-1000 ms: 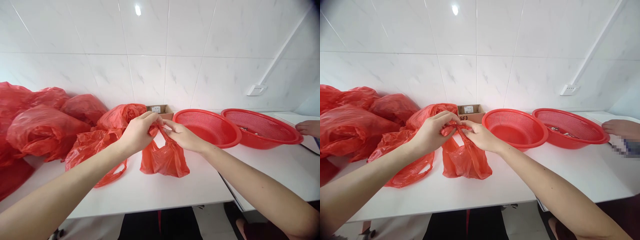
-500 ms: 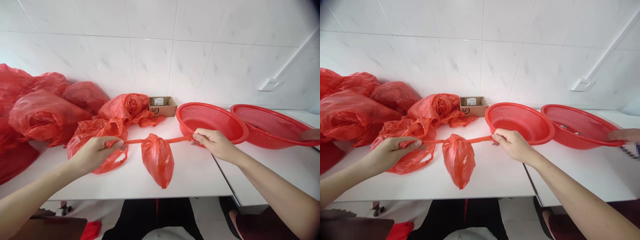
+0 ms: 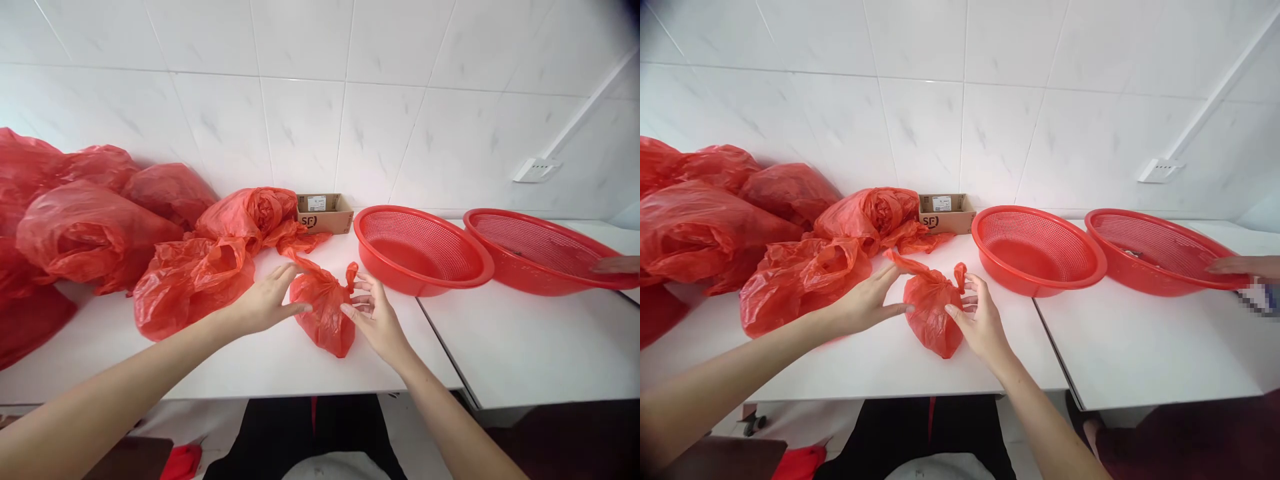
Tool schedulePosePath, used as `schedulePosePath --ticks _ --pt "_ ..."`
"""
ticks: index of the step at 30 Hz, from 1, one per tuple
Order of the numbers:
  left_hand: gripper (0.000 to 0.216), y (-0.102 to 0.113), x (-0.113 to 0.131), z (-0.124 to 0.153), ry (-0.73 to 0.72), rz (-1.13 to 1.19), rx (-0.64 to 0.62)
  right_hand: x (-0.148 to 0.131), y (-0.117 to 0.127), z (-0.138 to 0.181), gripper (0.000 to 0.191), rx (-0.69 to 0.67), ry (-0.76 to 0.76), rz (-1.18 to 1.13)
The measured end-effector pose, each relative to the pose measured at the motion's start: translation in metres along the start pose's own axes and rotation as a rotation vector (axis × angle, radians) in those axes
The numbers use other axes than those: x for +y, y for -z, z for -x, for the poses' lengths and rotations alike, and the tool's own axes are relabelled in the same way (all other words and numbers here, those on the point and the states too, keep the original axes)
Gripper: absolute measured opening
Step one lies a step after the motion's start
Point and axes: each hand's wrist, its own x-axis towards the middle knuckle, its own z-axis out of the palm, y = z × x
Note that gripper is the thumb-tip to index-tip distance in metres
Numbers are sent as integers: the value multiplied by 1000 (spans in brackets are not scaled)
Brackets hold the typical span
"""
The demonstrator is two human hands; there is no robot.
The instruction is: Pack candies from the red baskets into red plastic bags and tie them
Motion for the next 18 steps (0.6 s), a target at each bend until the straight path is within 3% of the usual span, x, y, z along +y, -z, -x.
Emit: schedulePosePath --ticks 3,8,12,18 --pt "46 -8 -19 -26 28 61 7 8 -10 6 59 66 11 -18" --pt "36 -13 -29 -43 31 85 -83 16 -7 4 60 -26 78 28" --pt "15 -11 -25 -22 43 43 -147 25 11 -2 64 50 123 75" --pt "8 -20 -23 20 30 8 -146 33 26 -13 63 124 122 109"
